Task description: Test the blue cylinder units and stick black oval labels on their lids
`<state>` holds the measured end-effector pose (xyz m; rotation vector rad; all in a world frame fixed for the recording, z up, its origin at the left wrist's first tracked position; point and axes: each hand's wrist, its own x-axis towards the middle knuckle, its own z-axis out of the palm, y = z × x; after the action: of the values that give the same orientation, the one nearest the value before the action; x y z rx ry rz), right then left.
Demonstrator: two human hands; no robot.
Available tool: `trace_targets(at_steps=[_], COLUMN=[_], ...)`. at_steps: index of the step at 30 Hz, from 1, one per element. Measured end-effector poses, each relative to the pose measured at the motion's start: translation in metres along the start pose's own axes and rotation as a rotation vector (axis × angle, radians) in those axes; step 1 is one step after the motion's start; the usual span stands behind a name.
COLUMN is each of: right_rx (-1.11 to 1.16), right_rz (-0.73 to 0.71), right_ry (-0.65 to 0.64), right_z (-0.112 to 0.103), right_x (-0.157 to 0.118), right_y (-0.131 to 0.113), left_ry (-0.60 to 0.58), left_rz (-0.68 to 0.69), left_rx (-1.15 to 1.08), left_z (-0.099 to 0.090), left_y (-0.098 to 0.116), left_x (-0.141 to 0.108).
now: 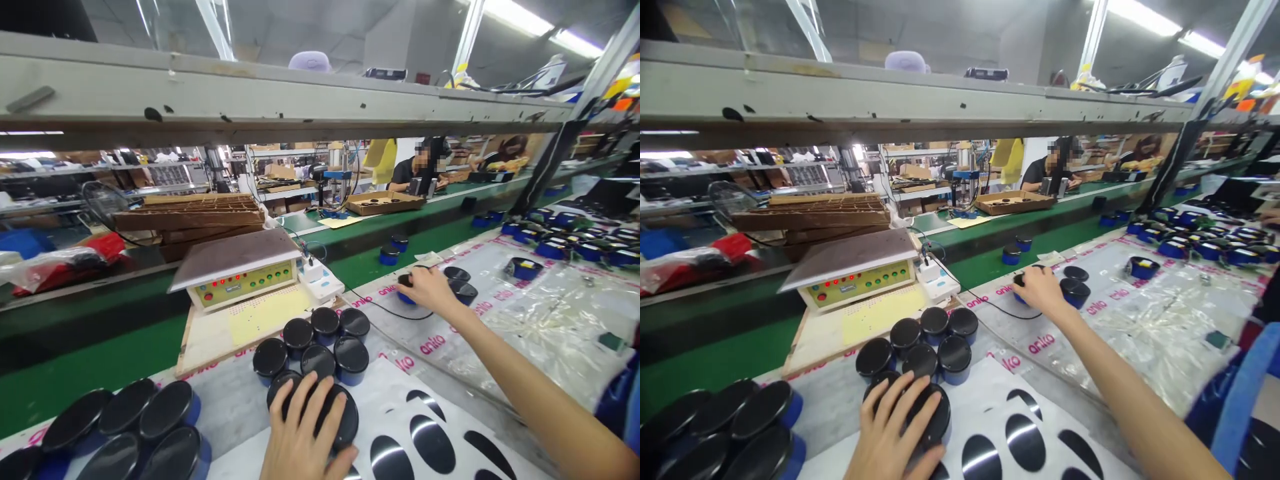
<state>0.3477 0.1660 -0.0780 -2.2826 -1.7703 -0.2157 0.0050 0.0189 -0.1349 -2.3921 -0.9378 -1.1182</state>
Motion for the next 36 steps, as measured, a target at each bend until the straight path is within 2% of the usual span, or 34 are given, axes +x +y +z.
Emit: trace_targets(at_steps=[3, 5, 8, 12, 15, 17, 20, 22, 25, 28, 30, 33, 36], right_rx=[-0.033, 0.013, 0.166, 0.333, 0.37, 0.376, 0.395, 0.424, 0.442, 0.43, 0.421, 0.402, 0.403], right_rz=[0.019, -0.061, -0.335, -0.757, -0.896, -0.916, -0.942, -0.937, -0.916, -0.877, -0.869, -0.893, -0.921], right_ry=[0.053, 0.052, -0.066, -0.251, -0.279, -0.278, -0.295, -0.311, -0.306, -0.245, -0.219, -0.245, -0.268], right_z=[-0.016, -0.028, -0.044, -0.052, -0.041, -0.032, -0.026, -0.031, -0.043, -0.046, -0.038, -0.019, -0.009], right_x=[-0.03, -0.046, -0.077, -0.123, -0.137, -0.14, -0.144, -0.149, -0.146, -0.126, -0.108, -0.086, -0.078], right_y=[0.012, 0.0, -0.04, -0.097, -0.12, -0.123, -0.115, -0.107, -0.106, -0.12, -0.133, -0.147, -0.151], left_ry=[-0.067, -0.13, -0.246, -0.485, -0.667, -0.702, -0.687, -0.694, -0.702, -0.694, -0.723, -0.8, -0.815], left_rz=[0.03, 0.068, 0.032, -0.219, -0.188, -0.111, -0.071, -0.09, -0.199, -0.315, -0.366, -0.398, -0.386], left_rx=[0.006, -0.001, -0.121, -0.151, -0.082, -0.045, -0.015, -0.064, -0.149, -0.135, -0.121, -0.135, -0.155], left_z=[-0.006, -0.015, -0.034, -0.053, -0.05, -0.044, -0.043, -0.048, -0.053, -0.042, -0.029, -0.015, -0.012], left_y=[0.006, 0.007, 0.001, -0.019, -0.029, -0.031, -0.03, -0.03, -0.038, -0.052, -0.062, -0.074, -0.08], left_x=[0.001, 0.006, 0.017, 0.031, 0.029, 0.023, 0.017, 0.022, 0.042, 0.066, 0.075, 0.078, 0.076])
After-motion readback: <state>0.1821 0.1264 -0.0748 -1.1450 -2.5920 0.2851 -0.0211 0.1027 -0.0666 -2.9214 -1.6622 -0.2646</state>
